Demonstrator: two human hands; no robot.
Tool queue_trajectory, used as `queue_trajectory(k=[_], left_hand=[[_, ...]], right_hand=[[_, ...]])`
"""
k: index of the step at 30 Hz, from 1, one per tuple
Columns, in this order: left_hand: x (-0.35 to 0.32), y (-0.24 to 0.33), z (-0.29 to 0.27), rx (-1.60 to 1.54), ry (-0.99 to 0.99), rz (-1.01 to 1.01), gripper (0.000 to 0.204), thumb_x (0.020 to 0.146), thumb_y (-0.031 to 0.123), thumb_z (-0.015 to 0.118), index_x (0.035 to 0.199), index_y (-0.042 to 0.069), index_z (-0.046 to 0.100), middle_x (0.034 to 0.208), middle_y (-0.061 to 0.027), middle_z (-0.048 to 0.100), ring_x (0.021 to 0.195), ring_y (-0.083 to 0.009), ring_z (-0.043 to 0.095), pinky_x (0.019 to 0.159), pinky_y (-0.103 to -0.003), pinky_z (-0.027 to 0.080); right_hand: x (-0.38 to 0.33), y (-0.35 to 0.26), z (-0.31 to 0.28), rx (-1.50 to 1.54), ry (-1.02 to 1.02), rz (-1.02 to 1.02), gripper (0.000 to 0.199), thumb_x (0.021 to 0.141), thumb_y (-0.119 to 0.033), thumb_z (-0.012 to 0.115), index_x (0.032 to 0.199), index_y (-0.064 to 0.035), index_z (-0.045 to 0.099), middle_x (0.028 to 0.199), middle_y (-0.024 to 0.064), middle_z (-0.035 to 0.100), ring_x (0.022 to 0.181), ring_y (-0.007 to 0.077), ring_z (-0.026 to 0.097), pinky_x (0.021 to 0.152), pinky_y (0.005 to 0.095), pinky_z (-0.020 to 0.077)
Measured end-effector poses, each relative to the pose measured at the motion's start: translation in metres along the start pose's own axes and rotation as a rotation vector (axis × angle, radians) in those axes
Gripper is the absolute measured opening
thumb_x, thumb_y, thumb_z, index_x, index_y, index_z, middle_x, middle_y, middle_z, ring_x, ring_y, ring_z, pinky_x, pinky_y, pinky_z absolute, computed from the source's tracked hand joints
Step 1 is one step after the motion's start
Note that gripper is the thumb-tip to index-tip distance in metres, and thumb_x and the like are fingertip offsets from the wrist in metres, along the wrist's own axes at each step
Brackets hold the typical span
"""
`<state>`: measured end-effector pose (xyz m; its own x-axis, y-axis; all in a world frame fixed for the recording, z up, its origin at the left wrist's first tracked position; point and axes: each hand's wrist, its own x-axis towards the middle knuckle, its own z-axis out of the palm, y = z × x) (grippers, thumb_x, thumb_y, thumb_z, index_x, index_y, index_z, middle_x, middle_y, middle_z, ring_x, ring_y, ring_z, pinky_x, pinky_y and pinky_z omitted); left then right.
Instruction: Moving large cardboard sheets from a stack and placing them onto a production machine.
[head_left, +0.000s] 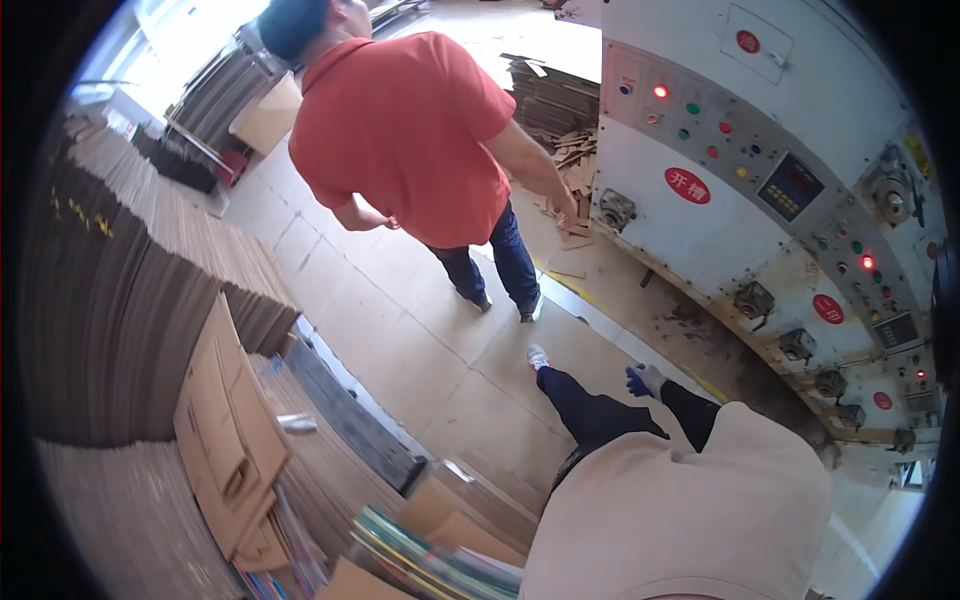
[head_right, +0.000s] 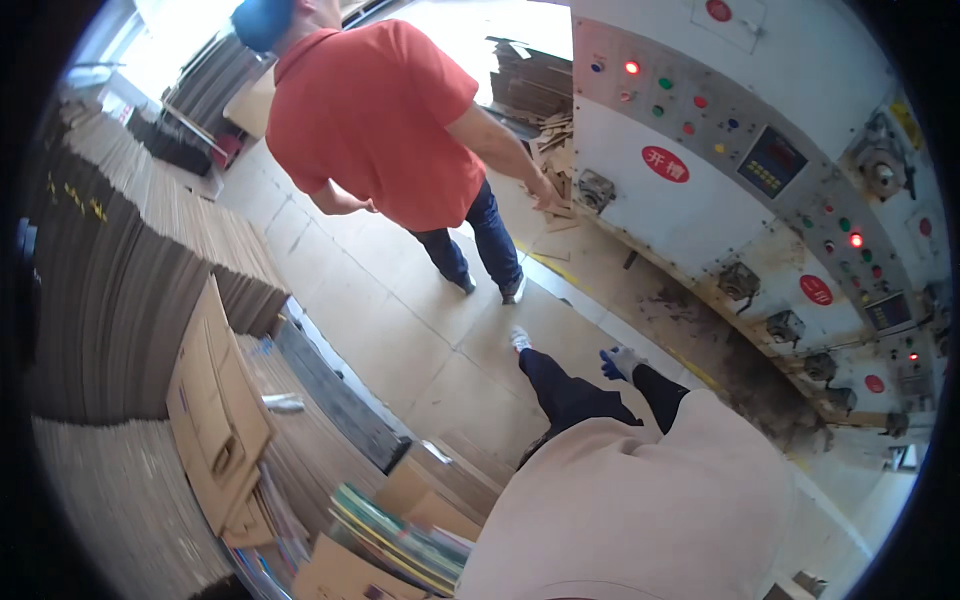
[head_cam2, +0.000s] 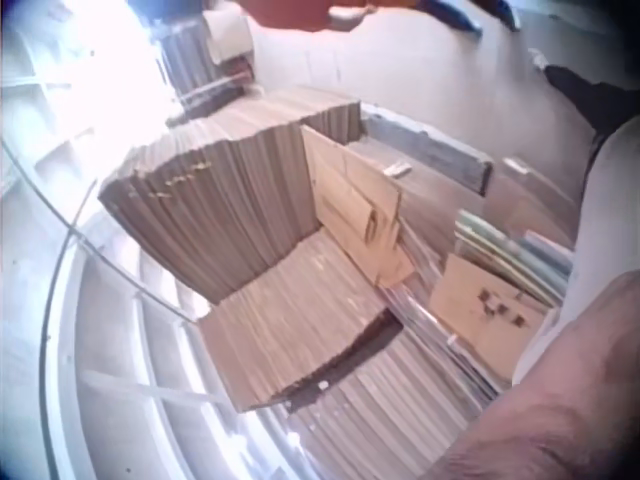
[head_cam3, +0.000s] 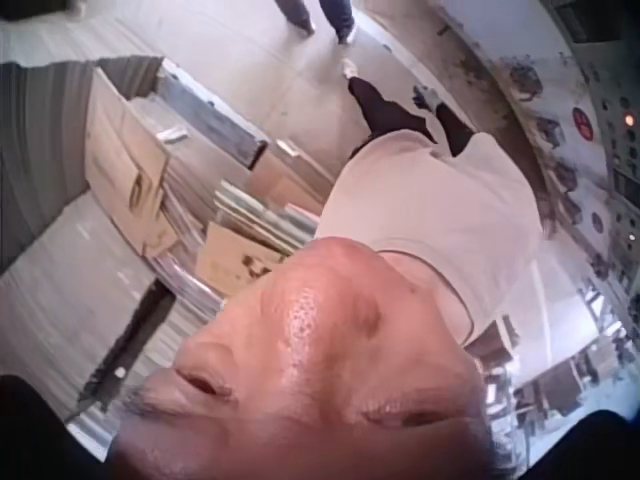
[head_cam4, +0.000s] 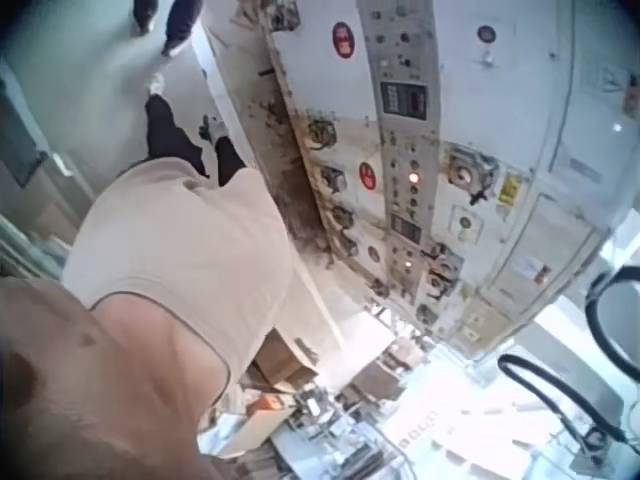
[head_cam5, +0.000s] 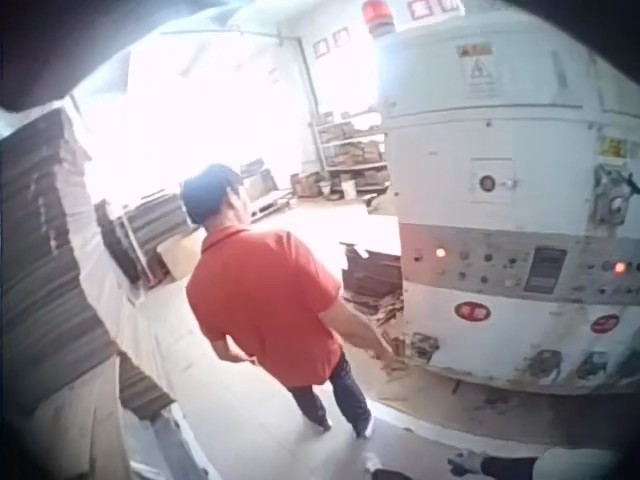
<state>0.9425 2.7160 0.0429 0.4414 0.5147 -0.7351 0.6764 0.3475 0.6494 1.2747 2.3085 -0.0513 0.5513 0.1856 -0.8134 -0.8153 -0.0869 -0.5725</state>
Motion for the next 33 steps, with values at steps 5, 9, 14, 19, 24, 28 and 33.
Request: queue_trajectory(k=[5,9,14,19,24,28,33], left_hand=[[0.056,0.054,0.006,0.076,-0.008,-0.099,0.027,0.084,0.027,0.059,0.091,0.001,0.063,0.075,-0.0094,0.063,0.064,-0.0195,0.062,0.056,-0.032,0.051],[0.08,0.102,0.003,0.19,0.004,-0.156,0.027,0.084,0.027,0.059,0.091,0.001,0.063,0.075,-0.0092,0.063,0.063,-0.0195,0.062,0.055,-0.032,0.051],[0.123,0.175,-0.013,0.358,0.029,-0.088,0.027,0.084,0.026,0.059,0.09,0.001,0.063,0.075,-0.0089,0.063,0.063,-0.0194,0.062,0.055,-0.032,0.051],[0.184,0.297,-0.041,0.258,0.076,0.0,0.027,0.085,0.027,0.058,0.089,0.001,0.062,0.074,-0.0087,0.063,0.061,-0.0192,0.062,0.053,-0.031,0.051],[0.281,0.369,-0.068,0.17,0.038,-0.16,0.029,0.085,0.031,0.058,0.08,0.003,0.059,0.063,-0.0072,0.057,0.048,-0.0174,0.054,0.043,-0.029,0.045],[0.354,0.419,-0.062,0.173,-0.103,-0.185,0.027,0.085,0.031,0.058,0.078,0.005,0.058,0.062,-0.0065,0.057,0.048,-0.0168,0.055,0.042,-0.029,0.044],[0.418,0.488,-0.04,0.493,-0.28,-0.063,0.032,0.082,0.038,0.06,0.079,0.007,0.059,0.063,-0.0057,0.057,0.047,-0.016,0.054,0.042,-0.028,0.042]], right_hand=[[0.065,-0.01,0.037,-0.162,0.094,0.258,0.022,0.085,-0.03,0.055,0.086,-0.0084,0.054,0.068,0.0086,0.056,0.052,0.0222,0.055,0.043,0.0347,0.0457],[0.119,-0.112,0.116,0.03,0.0,0.093,0.018,0.085,-0.027,0.054,0.085,-0.0084,0.052,0.061,0.0076,0.05,0.046,0.0209,0.051,0.041,0.0331,0.042],[0.193,-0.278,0.225,-0.094,-0.12,-0.116,0.03,0.084,-0.035,0.056,0.09,-0.0057,0.053,0.073,0.0075,0.058,0.057,0.0152,0.056,0.049,0.0272,0.0468],[0.209,-0.387,0.275,-0.016,-0.145,-0.28,0.037,0.084,-0.038,0.055,0.094,-0.0022,0.054,0.076,0.0064,0.059,0.061,0.0126,0.057,0.054,0.025,0.0473],[0.227,-0.364,0.259,0.114,0.0,-0.19,0.029,0.086,-0.034,0.055,0.086,-0.0057,0.054,0.071,0.0056,0.057,0.057,0.0124,0.055,0.049,0.0248,0.0449],[0.221,-0.278,0.217,-0.049,0.174,-0.001,0.025,0.088,-0.028,0.049,0.07,-0.0101,0.051,0.053,0.005,0.047,0.039,0.0168,0.046,0.033,0.0292,0.0348],[0.213,-0.202,0.188,0.595,-0.017,0.138,0.017,0.084,-0.026,0.05,0.07,-0.0151,0.048,0.056,0.0051,0.047,0.05,0.023,0.051,0.042,0.0388,0.0391]])
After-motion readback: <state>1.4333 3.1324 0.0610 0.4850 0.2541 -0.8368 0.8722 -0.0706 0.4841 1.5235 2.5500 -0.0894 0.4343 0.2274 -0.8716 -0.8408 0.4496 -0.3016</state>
